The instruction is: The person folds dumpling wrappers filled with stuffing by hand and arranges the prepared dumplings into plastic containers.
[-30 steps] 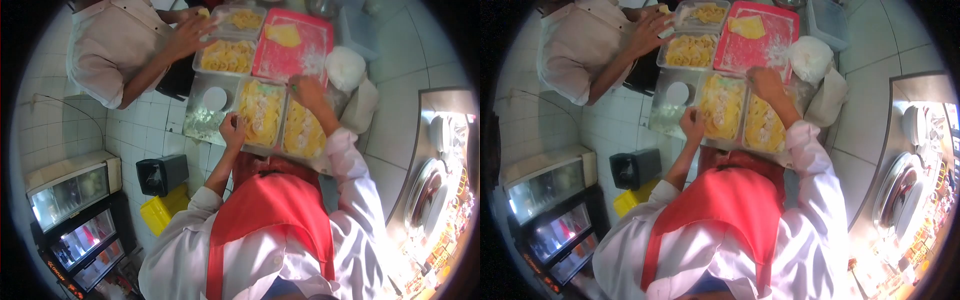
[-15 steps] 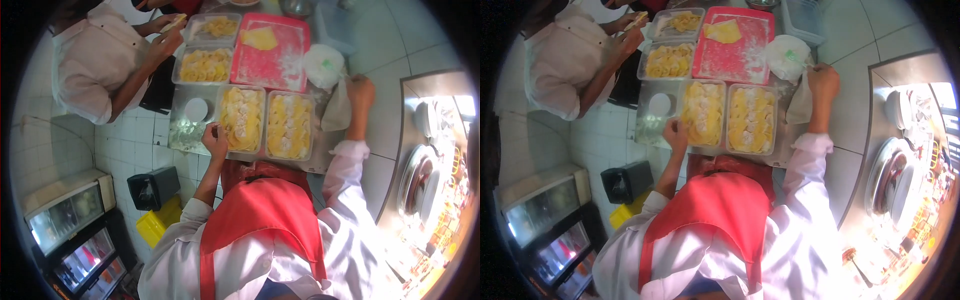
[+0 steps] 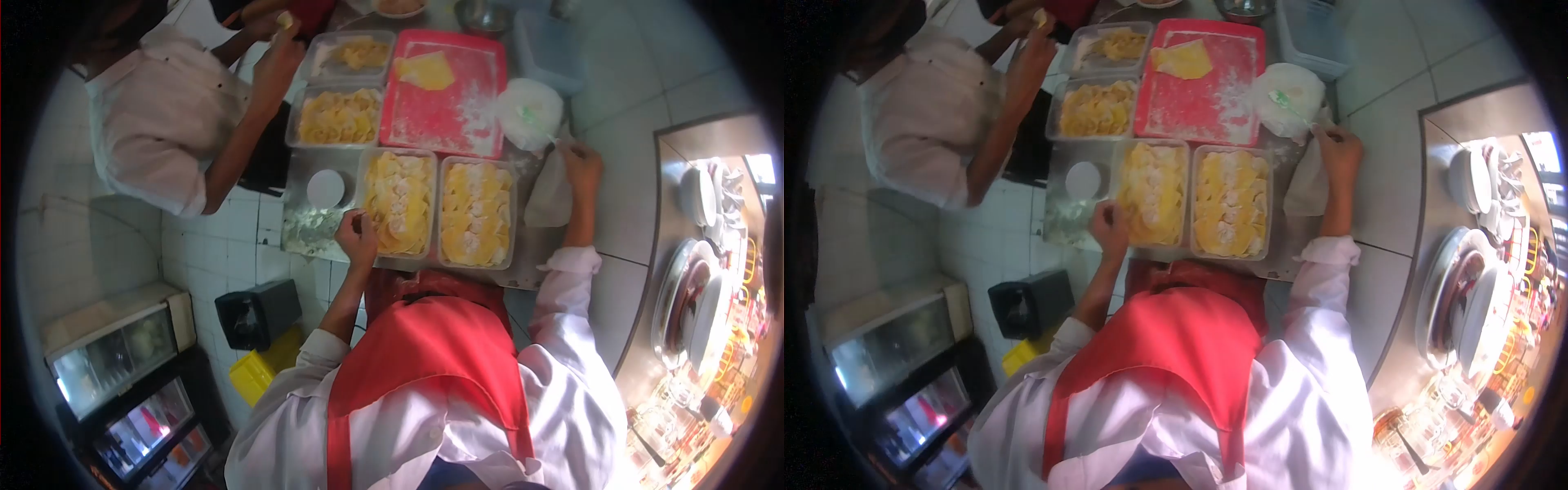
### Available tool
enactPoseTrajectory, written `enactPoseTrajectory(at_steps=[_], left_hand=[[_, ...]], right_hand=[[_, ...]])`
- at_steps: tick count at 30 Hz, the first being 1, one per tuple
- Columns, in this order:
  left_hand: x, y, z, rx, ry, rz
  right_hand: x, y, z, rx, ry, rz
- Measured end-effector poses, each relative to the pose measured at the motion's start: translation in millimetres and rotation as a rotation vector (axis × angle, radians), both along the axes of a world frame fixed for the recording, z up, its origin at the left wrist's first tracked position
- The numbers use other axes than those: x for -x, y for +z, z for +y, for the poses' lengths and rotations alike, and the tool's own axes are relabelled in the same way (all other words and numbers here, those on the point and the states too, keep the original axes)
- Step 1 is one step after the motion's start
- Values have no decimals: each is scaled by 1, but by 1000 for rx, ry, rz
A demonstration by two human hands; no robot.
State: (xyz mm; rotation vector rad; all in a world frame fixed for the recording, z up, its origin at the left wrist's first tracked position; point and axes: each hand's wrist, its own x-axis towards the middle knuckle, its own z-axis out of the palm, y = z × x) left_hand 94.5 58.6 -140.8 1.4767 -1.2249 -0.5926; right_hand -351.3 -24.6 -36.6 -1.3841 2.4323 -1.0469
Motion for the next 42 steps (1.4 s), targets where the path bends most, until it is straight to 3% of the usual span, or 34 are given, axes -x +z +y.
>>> enactPoseTrajectory(at_steps=[5, 10, 12, 16, 18, 19, 21, 22, 25, 26, 28, 32, 34, 37, 39, 42], left_hand=[[-1, -1, 1, -28, 19, 24], [-2, -5, 0, -33, 3, 97], [0, 0, 1, -20, 20, 57], [0, 3, 2, 18, 55, 56], [2, 9, 3, -16, 54, -3], [4, 14, 3, -18, 50, -1], [9, 22, 1, 181, 212, -410], [10, 21, -4, 188, 207, -408], [6, 5, -3, 94, 247, -365], [0, -2, -5, 10, 139, -360], [-4, -9, -6, -72, 14, -353], [-5, -7, -7, -129, -1, -309], [-7, -8, -13, -126, -17, -312], [-14, -12, -8, -171, -34, -402], [-12, -3, -11, -90, -73, -440], [-13, 21, -12, -120, -130, -454]], right_hand=[[-72, -7, -3, -67, 304, -364], [-161, -32, -22, -40, 614, -109], [-183, -40, -25, -36, 673, 212], [-179, -35, -23, -15, 676, 107], [-173, -32, -14, -48, 861, -57], [-172, -29, -8, -51, 856, -55], [-171, -21, 4, -105, 873, 87], [-162, -20, 1, -101, 866, 90], [-113, -10, 2, 39, 563, 17], [-96, 2, 1, 66, 440, -22], [-69, 21, -6, 123, 140, 185], [-10, -23, -32, 143, 63, 385], [-7, -25, -37, 166, 107, 581], [-48, -10, 0, 279, 124, 605], [-81, -25, 25, -132, 250, 255], [-97, -71, 60, -279, 195, 296]])
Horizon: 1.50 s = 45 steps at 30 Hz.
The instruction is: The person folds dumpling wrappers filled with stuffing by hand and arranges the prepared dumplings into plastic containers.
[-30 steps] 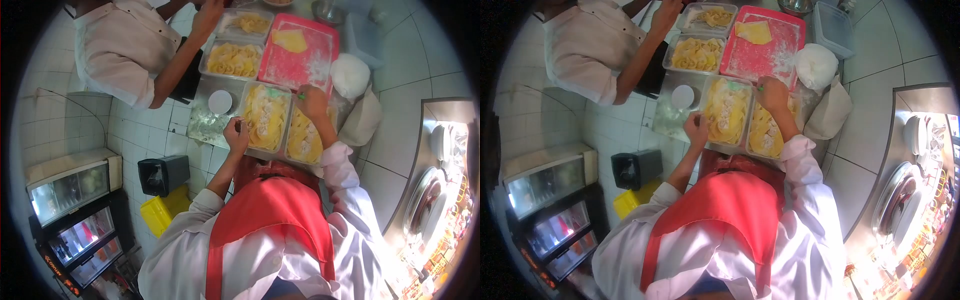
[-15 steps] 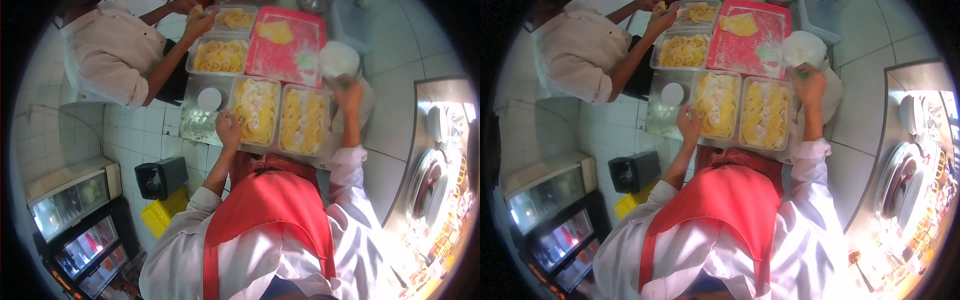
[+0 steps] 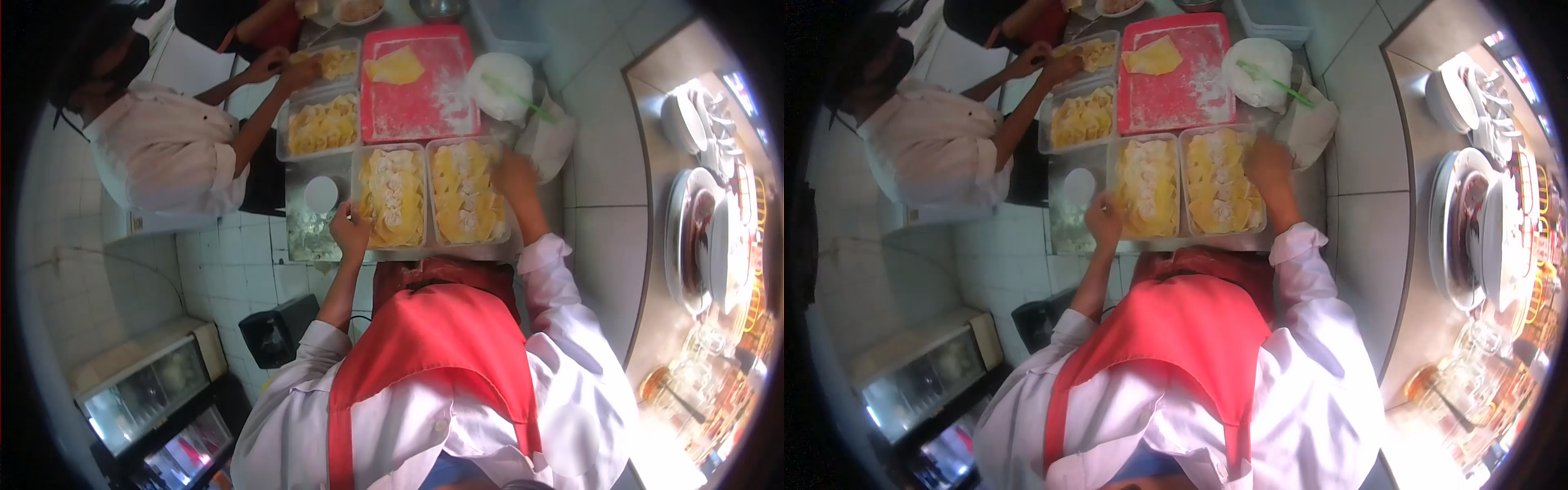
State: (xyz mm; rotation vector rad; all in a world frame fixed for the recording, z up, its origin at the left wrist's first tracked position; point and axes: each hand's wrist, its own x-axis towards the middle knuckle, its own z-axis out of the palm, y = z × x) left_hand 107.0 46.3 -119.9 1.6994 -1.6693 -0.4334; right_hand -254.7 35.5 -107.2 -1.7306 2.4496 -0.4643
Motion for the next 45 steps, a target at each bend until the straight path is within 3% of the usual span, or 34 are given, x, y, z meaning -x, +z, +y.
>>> enactPoseTrajectory(at_steps=[2, 6, 8, 9, 11, 12, 14, 15, 17, 19, 22, 26, 28, 29, 31, 32, 34, 37, 41, 45], left_hand=[[-11, -7, -8, -39, -36, 17], [-16, 6, -21, -193, -165, -19], [-26, -10, -31, -113, -298, -91], [-25, -19, -41, -23, -415, -156], [-22, -31, -65, -143, -601, -311], [-12, -24, -66, -202, -665, -49], [12, -10, -86, -190, -719, -171], [28, -6, -94, -186, -807, -150], [54, -8, -103, -200, -916, -113], [85, -13, -107, -46, -976, -166], [136, 2, -103, -125, -1055, -117], [173, -17, -105, -344, -1006, -37], [188, -14, -110, -444, -1227, -16], [192, -9, -110, -451, -1222, -7], [199, 3, -108, -374, -1477, -143], [199, 2, -107, -377, -1475, -141], [198, 2, -103, 25, -1670, -78], [197, 16, -95, 5, -1840, -96], [186, 19, -84, 98, -1821, -127], [176, 30, -83, 79, -1764, -75]], right_hand=[[8, -23, 15, -228, 32, -20], [15, -16, 70, -127, -97, -250], [19, 9, 103, -219, -167, -452], [17, 3, 125, -199, -222, -433], [13, 19, 170, -151, -304, -421], [3, 36, 191, -134, -310, -443], [-20, 51, 224, -73, -531, -648], [-33, 58, 242, -69, -598, -620], [-61, 71, 270, 132, -885, -950], [-82, 68, 302, 215, -1013, -997], [-111, 56, 343, 353, -1220, -1096], [-148, 51, 361, 467, -1526, -1247], [-161, 34, 352, 557, -1574, -1263], [-165, 24, 347, 667, -1618, -1293], [-168, 7, 338, 702, -1621, -1317], [-169, -2, 333, 745, -1626, -1345], [-164, -21, 320, 770, -1634, -1356], [-157, -18, 283, 794, -1630, -1406], [-149, -25, 232, 819, -1574, -1474], [-152, -13, 198, 738, -1385, -1750]])
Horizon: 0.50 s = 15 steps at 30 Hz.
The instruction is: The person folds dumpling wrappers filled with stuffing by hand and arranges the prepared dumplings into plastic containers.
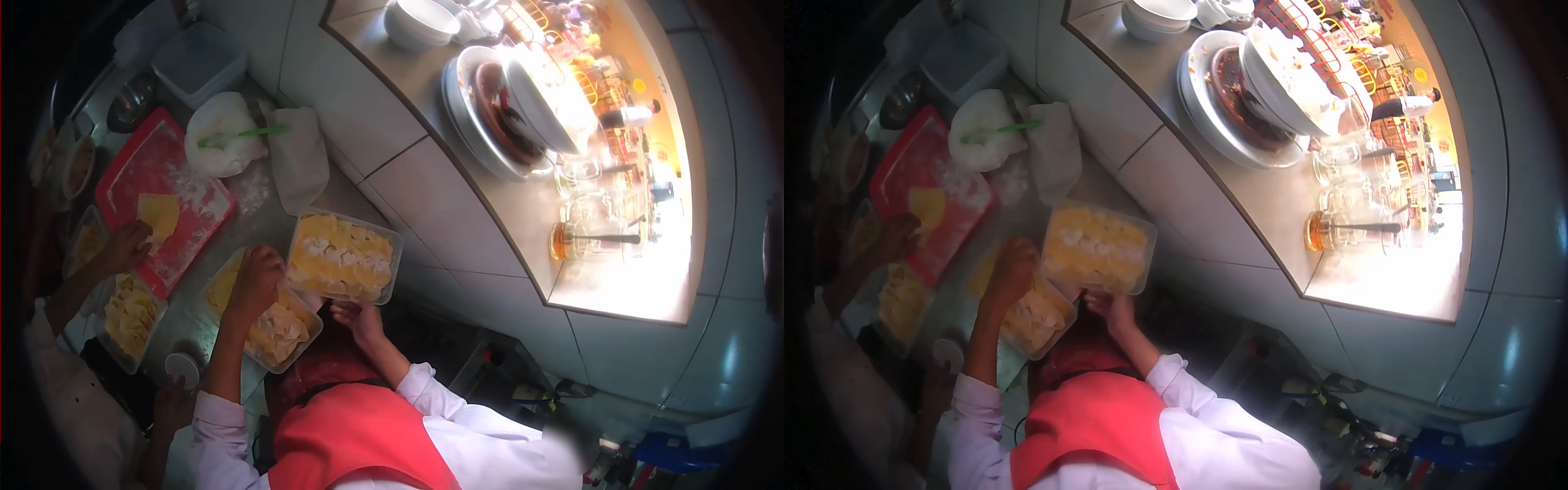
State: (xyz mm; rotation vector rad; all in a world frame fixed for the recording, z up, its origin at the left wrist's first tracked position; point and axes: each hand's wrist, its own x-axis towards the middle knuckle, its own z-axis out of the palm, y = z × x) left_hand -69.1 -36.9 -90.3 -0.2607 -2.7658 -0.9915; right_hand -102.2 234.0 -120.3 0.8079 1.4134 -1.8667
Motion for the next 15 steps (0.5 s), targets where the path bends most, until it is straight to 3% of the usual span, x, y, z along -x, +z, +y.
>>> enactPoseTrajectory(at_steps=[2, 4, 5, 6, 8, 9, 11, 12, 14, 15], left_hand=[[-13, 6, 0, -4, 86, 14], [-33, 8, -5, -149, 355, 32], [-47, 6, -7, -150, 364, 30], [-67, 2, -7, -143, 584, 64], [-116, -15, 3, -124, 942, 90], [-141, -27, 15, -110, 1084, 86], [-163, -19, 49, 118, 1276, -43], [-170, -20, 64, 116, 1284, -47], [-175, -31, 90, 120, 1388, -26], [-175, -37, 99, 109, 1396, -20]], right_hand=[[2, 17, -7, 29, 87, -58], [18, 48, -3, -256, 673, -31], [27, 68, 1, -498, 877, 189], [38, 83, 9, -742, 1070, 418], [62, 83, 27, -913, 843, 716], [77, 52, 41, -915, 850, 719], [106, -24, 74, -1380, 752, 1328], [109, -23, 69, -1377, 761, 1332], [115, -18, 51, -1036, 860, 1007], [117, -13, 45, -1042, 864, 1019]])
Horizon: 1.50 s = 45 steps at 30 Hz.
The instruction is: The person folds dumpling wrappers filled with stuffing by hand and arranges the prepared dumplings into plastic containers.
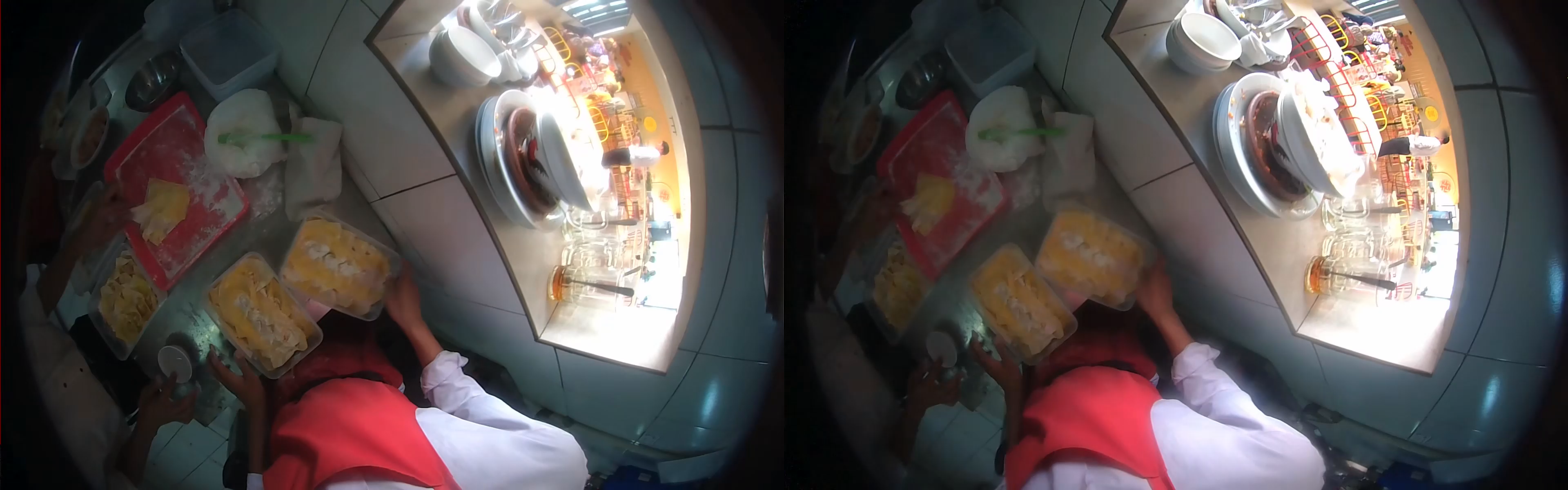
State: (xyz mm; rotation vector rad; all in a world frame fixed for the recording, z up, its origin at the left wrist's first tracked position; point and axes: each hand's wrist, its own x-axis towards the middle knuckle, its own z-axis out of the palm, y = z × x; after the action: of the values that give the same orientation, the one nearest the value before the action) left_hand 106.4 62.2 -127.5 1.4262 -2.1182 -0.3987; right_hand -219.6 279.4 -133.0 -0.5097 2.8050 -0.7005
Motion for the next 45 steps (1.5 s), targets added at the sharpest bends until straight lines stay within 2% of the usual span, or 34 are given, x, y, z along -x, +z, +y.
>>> enactPoseTrajectory(at_steps=[2, 3, 5, 8, 11, 14, 15, 16, 17, 18, 19, 20, 21, 23, 25, 26, 28, 29, 31, 34, 35, 39, 41, 43, 45], left_hand=[[-1, -12, 14, -597, 101, 313], [0, -16, 15, -598, 110, 316], [6, -20, 11, -457, -12, 292], [10, -4, 4, -386, -61, 159], [1, -22, 0, -228, -24, 48], [-2, -19, -6, -258, 18, 71], [-5, -32, -8, -168, -27, 101], [-12, -50, -8, -74, -54, 112], [-14, -60, -6, -108, -34, 20], [-20, -67, -7, -170, -44, 24], [-22, -81, -1, -94, 22, -117], [-14, -61, -6, -221, 81, -113], [-12, -53, -10, -268, 74, 8], [-1, -27, -10, -228, 119, 25], [-2, -21, -11, -243, 162, 8], [0, -18, -12, -263, 154, 34], [0, -6, -16, -292, 135, 32], [-2, -2, -19, -282, 150, 32], [-5, 4, -27, -268, 122, 63], [-1, 26, -38, -309, 158, 88], [1, 30, -40, -303, 161, 90], [5, 44, -46, -244, 124, 161], [5, 49, -45, -180, 116, 187], [1, 49, -42, -208, 119, 276], [-2, 54, -42, -200, 128, 321]], right_hand=[[-1, 9, -12, 45, 100, -143], [-5, 13, -21, 41, 108, -143], [-15, 19, -36, 148, 163, -342], [-19, -1, -45, 109, 141, -378], [-20, 18, -56, 53, 121, -379], [-22, 21, -52, -18, 119, -437], [-23, 20, -51, -11, 131, -451], [-23, 14, -46, 42, 272, -134], [-29, 1, -41, 121, 426, 161], [-26, -38, -22, 100, 441, -78], [-30, 23, -47, 164, 310, -379], [-25, -12, -28, 140, 304, -471], [-28, 26, -49, 118, 202, -655], [-22, 50, -58, 41, 248, -690], [-4, 30, -50, -176, 494, -323], [6, 31, -52, -172, 520, -326], [14, 49, -70, -327, 704, 184], [12, 64, -86, -316, 718, 187], [-13, 129, -163, -188, 586, -27], [-38, 105, -245, 386, 975, -54], [-46, 86, -279, 468, 1138, 28], [-94, 33, -401, 532, 1150, 69], [-107, 21, -442, 361, 1149, 243], [-103, -15, -474, 294, 1178, 261], [-98, -18, -484, 213, 1211, 276]])
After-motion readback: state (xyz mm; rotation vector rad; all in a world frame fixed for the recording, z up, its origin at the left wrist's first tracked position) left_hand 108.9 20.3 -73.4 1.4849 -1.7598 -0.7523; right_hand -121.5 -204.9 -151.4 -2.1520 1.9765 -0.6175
